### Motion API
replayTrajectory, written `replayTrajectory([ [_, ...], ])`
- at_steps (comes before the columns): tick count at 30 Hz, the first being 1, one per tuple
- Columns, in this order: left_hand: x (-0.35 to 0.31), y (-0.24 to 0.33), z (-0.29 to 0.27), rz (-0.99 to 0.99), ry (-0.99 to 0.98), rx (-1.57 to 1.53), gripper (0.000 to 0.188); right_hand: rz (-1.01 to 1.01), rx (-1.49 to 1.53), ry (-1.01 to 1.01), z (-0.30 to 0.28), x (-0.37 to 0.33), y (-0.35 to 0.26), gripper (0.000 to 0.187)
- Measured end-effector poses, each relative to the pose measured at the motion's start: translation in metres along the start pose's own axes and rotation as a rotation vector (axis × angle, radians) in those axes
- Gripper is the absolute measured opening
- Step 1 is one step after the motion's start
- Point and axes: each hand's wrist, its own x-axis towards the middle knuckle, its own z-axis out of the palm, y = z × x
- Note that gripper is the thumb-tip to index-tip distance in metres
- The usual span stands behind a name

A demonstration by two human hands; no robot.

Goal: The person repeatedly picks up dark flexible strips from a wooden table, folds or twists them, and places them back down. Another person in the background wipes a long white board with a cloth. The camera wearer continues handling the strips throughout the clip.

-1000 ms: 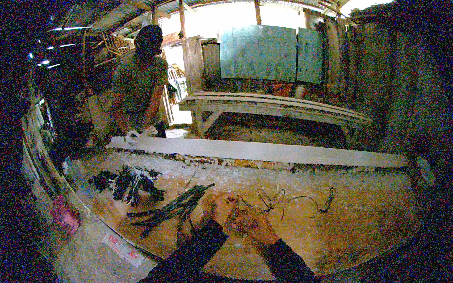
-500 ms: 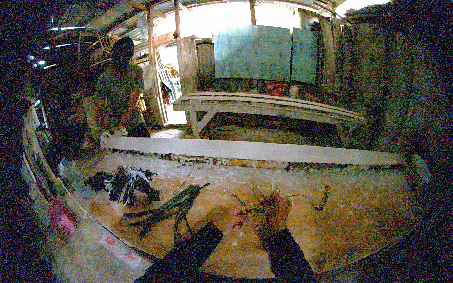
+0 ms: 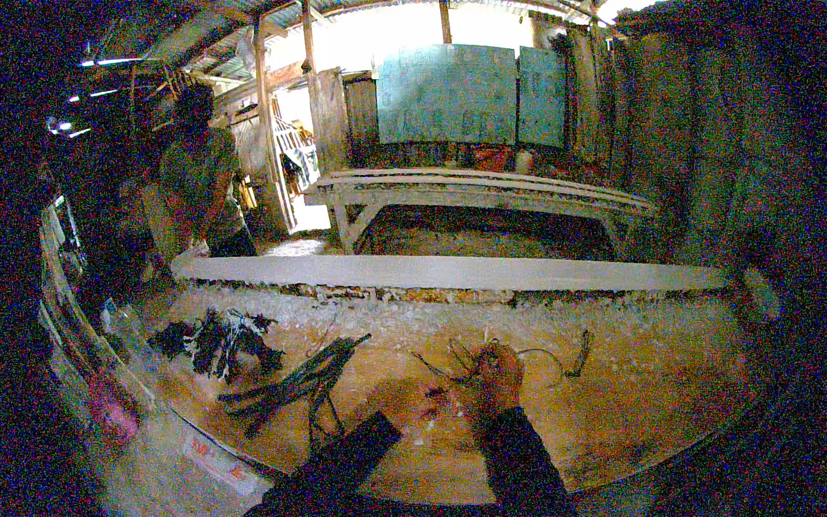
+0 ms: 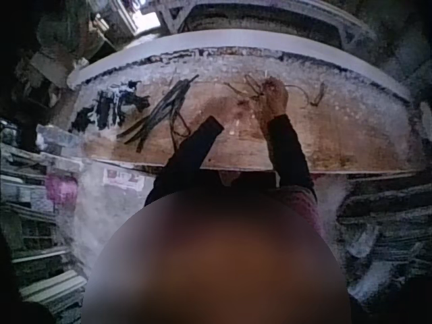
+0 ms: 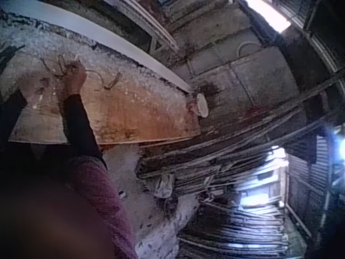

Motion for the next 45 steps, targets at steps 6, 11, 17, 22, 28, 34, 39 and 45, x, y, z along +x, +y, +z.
replayTrajectory([
  [6, 0.01, -0.013, -0.054, -0.009, 0.648, 0.163, 0.016, 0.237, 0.418, -0.209, 0.0, 0.001, 0.004, 0.008],
  [11, 0.016, -0.026, -0.072, 0.349, 0.859, 0.362, 0.018, 0.356, 0.692, -0.53, 0.004, -0.005, -0.007, 0.005],
  [17, 0.025, -0.042, -0.086, 0.293, 0.915, 0.38, 0.016, 0.38, 0.754, -0.833, -0.002, -0.019, -0.031, 0.015],
  [22, 0.023, -0.039, -0.075, 0.196, 0.97, 0.328, 0.013, 0.235, 0.612, -0.917, 0.002, -0.019, -0.036, 0.014],
  [28, 0.02, -0.034, -0.062, 0.276, 0.853, 0.469, 0.009, 0.273, 0.59, -0.786, 0.002, -0.022, -0.033, 0.007],
  [34, 0.019, -0.027, -0.053, 0.366, 0.52, 0.475, 0.015, 0.063, 0.242, -0.299, 0.003, -0.008, -0.021, 0.011],
  [39, 0.013, -0.022, -0.016, 0.275, 0.039, 0.289, 0.018, 0.187, 0.032, -0.105, -0.003, -0.006, -0.024, 0.009],
  [45, 0.0, -0.009, 0.005, 0.05, -0.108, 0.099, 0.016, 0.338, 0.582, -0.016, 0.005, -0.01, -0.018, 0.009],
])
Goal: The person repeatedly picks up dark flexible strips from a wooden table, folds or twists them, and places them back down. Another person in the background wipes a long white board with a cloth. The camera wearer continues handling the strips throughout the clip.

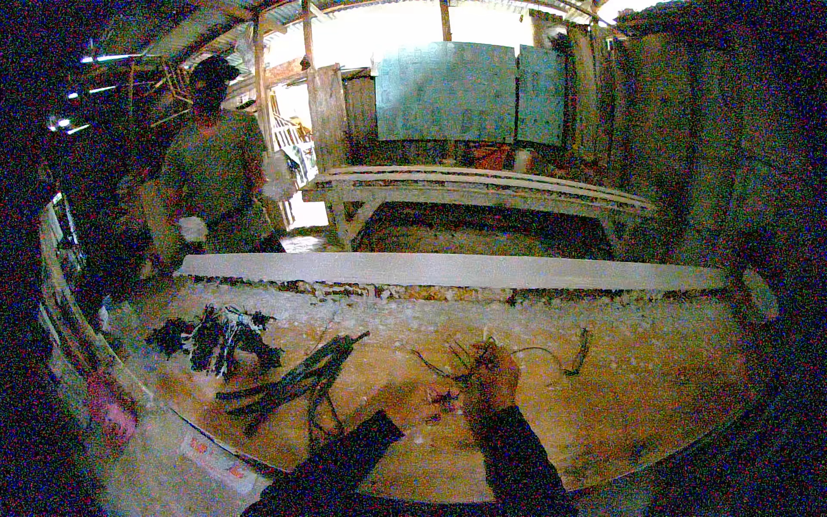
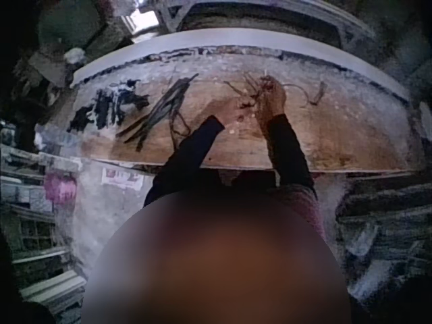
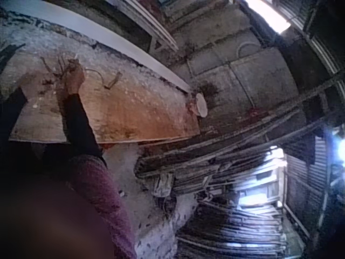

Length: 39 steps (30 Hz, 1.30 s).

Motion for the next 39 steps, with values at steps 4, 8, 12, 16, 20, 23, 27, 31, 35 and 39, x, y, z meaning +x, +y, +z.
replayTrajectory([
  [4, 0.001, 0.001, 0.002, 0.002, 0.069, 0.03, 0.016, -0.379, -0.642, 0.013, -0.005, 0.011, 0.008, 0.011],
  [8, 0.006, -0.01, -0.019, 0.008, 0.118, -0.11, 0.018, -0.309, -0.664, 0.043, -0.012, 0.01, 0.001, 0.008],
  [12, 0.006, -0.014, -0.054, 0.079, 0.541, -0.033, 0.019, -0.135, -0.312, -0.064, -0.012, 0.007, 0.003, 0.007],
  [16, -0.004, -0.006, -0.075, -0.033, 0.801, 0.058, 0.016, 0.042, -0.228, -0.32, -0.01, 0.015, 0.017, 0.007],
  [20, -0.009, 0.003, -0.077, -0.089, 0.863, 0.16, 0.017, -0.034, -0.314, -0.387, -0.002, 0.004, 0.013, 0.007],
  [23, -0.01, 0.005, -0.077, -0.057, 0.919, 0.071, 0.016, -0.335, -0.54, -0.408, 0.012, -0.018, -0.003, 0.004],
  [27, -0.011, -0.001, -0.084, 0.002, 0.939, 0.057, 0.015, -0.523, -0.782, -0.555, 0.026, -0.036, -0.02, 0.003],
  [31, -0.002, -0.025, -0.091, 0.072, 0.928, -0.067, 0.017, -0.456, -0.666, -0.657, 0.027, -0.033, -0.018, 0.004],
  [35, 0.017, -0.053, -0.1, 0.175, 1.033, 0.152, 0.019, -0.654, -0.814, -0.653, 0.02, -0.023, -0.007, 0.003],
  [39, 0.015, -0.045, -0.1, 0.35, 1.097, 0.522, 0.014, -0.604, -0.98, -0.568, 0.009, -0.011, -0.003, 0.003],
])
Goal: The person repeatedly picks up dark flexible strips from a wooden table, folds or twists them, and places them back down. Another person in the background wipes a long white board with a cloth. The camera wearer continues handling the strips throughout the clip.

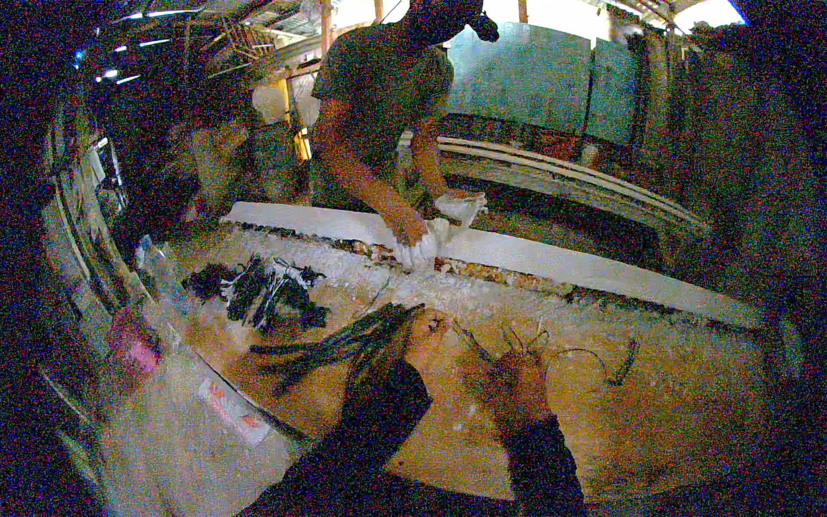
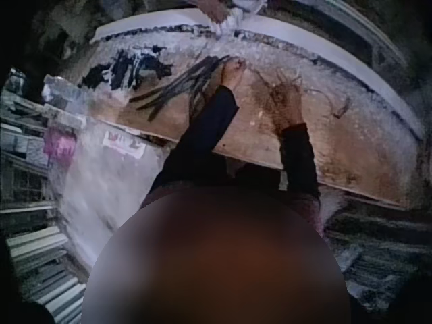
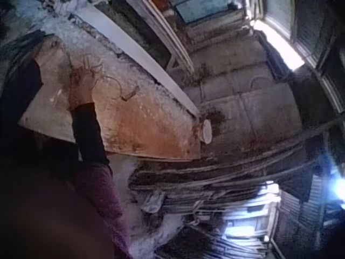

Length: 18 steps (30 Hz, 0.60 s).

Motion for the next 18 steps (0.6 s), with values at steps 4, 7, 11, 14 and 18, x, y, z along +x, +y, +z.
replayTrajectory([
  [4, 0.003, 0.046, -0.024, -0.05, -0.149, -0.016, 0.015, 0.107, -0.25, 0.035, -0.008, 0.002, 0.016, 0.005],
  [7, 0.004, 0.079, -0.06, -0.039, -0.333, 0.097, 0.015, 0.288, -0.389, 0.044, -0.009, 0.0, 0.024, 0.009],
  [11, 0.003, 0.101, -0.135, -0.028, -0.561, 0.366, 0.016, 0.326, -0.434, 0.102, -0.009, -0.004, 0.027, 0.013],
  [14, -0.005, 0.107, -0.175, -0.103, -0.648, 0.549, 0.019, 0.359, -0.419, 0.098, -0.006, -0.003, 0.027, 0.015],
  [18, -0.021, 0.093, -0.195, -0.251, -0.746, 0.75, 0.017, 0.298, -0.468, 0.142, 0.002, -0.004, 0.028, 0.014],
])
